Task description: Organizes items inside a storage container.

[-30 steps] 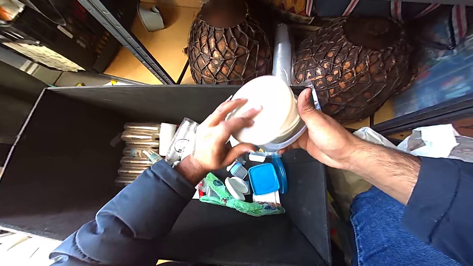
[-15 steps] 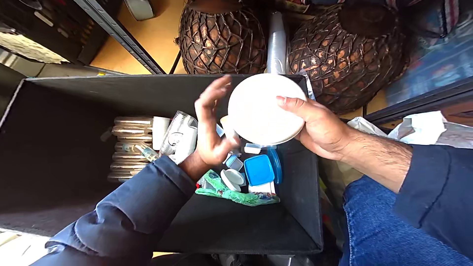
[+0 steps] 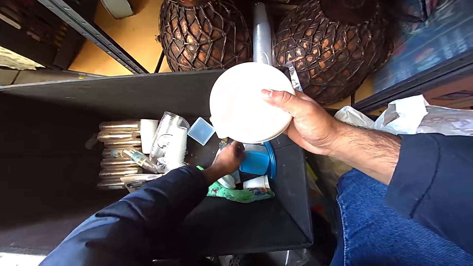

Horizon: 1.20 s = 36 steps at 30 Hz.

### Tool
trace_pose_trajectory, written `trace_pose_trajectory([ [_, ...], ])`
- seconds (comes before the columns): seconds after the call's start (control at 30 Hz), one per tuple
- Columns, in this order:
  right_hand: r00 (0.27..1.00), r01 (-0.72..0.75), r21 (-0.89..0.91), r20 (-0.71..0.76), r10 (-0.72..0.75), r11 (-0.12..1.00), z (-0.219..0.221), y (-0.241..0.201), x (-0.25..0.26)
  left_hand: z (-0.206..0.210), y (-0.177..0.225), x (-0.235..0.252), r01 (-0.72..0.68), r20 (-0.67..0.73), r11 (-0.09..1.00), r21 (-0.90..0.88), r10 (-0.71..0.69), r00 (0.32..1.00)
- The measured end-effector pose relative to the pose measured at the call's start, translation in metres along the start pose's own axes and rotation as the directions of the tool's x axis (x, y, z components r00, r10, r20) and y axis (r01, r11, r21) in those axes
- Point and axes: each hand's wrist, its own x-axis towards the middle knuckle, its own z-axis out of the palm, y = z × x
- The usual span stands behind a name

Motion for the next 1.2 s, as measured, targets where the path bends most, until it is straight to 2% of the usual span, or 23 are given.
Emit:
trace_pose_trajectory([
  [0.07,1.0,0.01,0.001,0.004,-0.01,1.0,-0.001,-0.001,0.001,-0.006,-0.003,0.004,0.048,-0.169,0.999,-0.014,-0.05,0.984],
  [0.13,1.0,0.012,-0.004,0.017,-0.012,1.0,0.0,-0.001,0.001,-0.003,-0.002,-0.003,0.14,-0.335,0.989,-0.056,-0.15,0.93],
  [0.17,1.0,0.014,-0.002,0.022,-0.014,1.0,0.001,-0.001,0.001,0.002,0.001,-0.011,0.168,-0.362,0.985,-0.045,-0.172,0.916],
  [0.2,1.0,0.014,0.002,0.019,-0.014,1.0,0.001,-0.001,0.001,0.01,0.006,-0.021,0.132,-0.358,0.991,0.009,-0.12,0.926],
  [0.23,1.0,0.014,0.006,0.022,-0.014,1.0,0.001,-0.001,0.001,0.019,0.01,-0.032,0.03,-0.298,0.994,0.101,0.001,0.954],
  [0.27,1.0,0.017,0.01,0.022,-0.017,1.0,0.002,-0.002,0.002,0.029,0.013,-0.041,-0.111,-0.159,0.964,0.241,0.152,0.976],
  [0.3,1.0,0.017,0.018,0.023,-0.017,1.0,0.002,-0.001,0.002,0.038,0.015,-0.045,-0.266,0.038,0.881,0.39,0.274,0.961],
  [0.33,1.0,0.019,0.023,0.022,-0.02,1.0,0.002,-0.001,0.002,0.047,0.016,-0.045,-0.399,0.237,0.77,0.498,0.321,0.917],
  [0.37,0.999,0.022,0.021,0.024,-0.023,1.0,0.002,0.0,0.002,0.052,0.02,-0.044,-0.449,0.395,0.703,0.551,0.255,0.883],
  [0.4,0.999,0.027,0.018,0.025,-0.028,0.999,0.002,0.0,0.002,0.056,0.024,-0.042,-0.425,0.468,0.696,0.579,0.143,0.872],
  [0.47,0.999,0.032,0.013,0.025,-0.032,0.999,0.001,0.0,0.003,0.062,0.022,-0.037,-0.337,0.468,0.712,0.616,0.013,0.883],
  [0.6,0.999,0.019,0.019,0.041,-0.02,1.0,-0.002,-0.001,0.004,0.063,0.009,-0.028,-0.251,0.451,0.824,0.508,-0.006,0.893],
  [0.67,0.999,0.005,0.021,0.043,-0.006,1.0,-0.002,-0.001,0.005,0.056,0.016,-0.035,-0.148,0.471,0.903,0.402,-0.065,0.88],
  [0.7,0.999,0.002,0.025,0.046,-0.003,1.0,-0.001,-0.002,0.005,0.046,0.021,-0.041,-0.086,0.503,0.929,0.359,-0.115,0.857],
  [0.77,0.998,0.005,0.032,0.057,-0.006,0.999,-0.002,-0.003,0.005,0.013,0.031,-0.052,-0.009,0.624,0.957,0.291,-0.183,0.76],
  [0.83,0.997,0.007,0.034,0.072,-0.009,0.999,-0.002,-0.003,0.005,-0.032,0.038,-0.067,-0.026,0.717,0.967,0.255,-0.171,0.676],
  [0.9,0.995,0.01,0.044,0.095,-0.014,0.999,-0.004,-0.002,0.006,-0.081,0.04,-0.087,-0.009,0.75,0.979,0.206,-0.152,0.644],
  [0.97,0.995,0.006,0.04,0.101,-0.01,0.999,-0.005,-0.002,0.008,-0.124,0.032,-0.109,0.018,0.661,0.937,0.35,-0.261,0.703],
  [1.03,0.994,-0.015,0.024,0.108,0.012,1.0,-0.006,-0.003,0.01,-0.155,0.008,-0.13,0.064,0.418,0.704,0.707,-0.489,0.766],
  [1.07,0.993,-0.031,0.001,0.11,0.031,1.0,-0.006,-0.003,0.011,-0.166,-0.014,-0.141,0.095,0.303,0.559,0.824,-0.576,0.759],
  [1.1,0.993,-0.044,-0.021,0.112,0.046,0.999,-0.005,-0.003,0.013,-0.177,-0.034,-0.152,0.139,0.23,0.455,0.879,-0.662,0.714],
  [1.13,0.993,-0.042,-0.026,0.112,0.044,0.999,-0.004,-0.002,0.014,-0.185,-0.044,-0.16,0.19,0.195,0.406,0.894,-0.734,0.651],
  [1.2,0.995,-0.024,-0.027,0.101,0.027,0.999,-0.002,0.0,0.016,-0.195,-0.066,-0.173,0.255,0.19,0.391,0.885,-0.801,0.567],
])
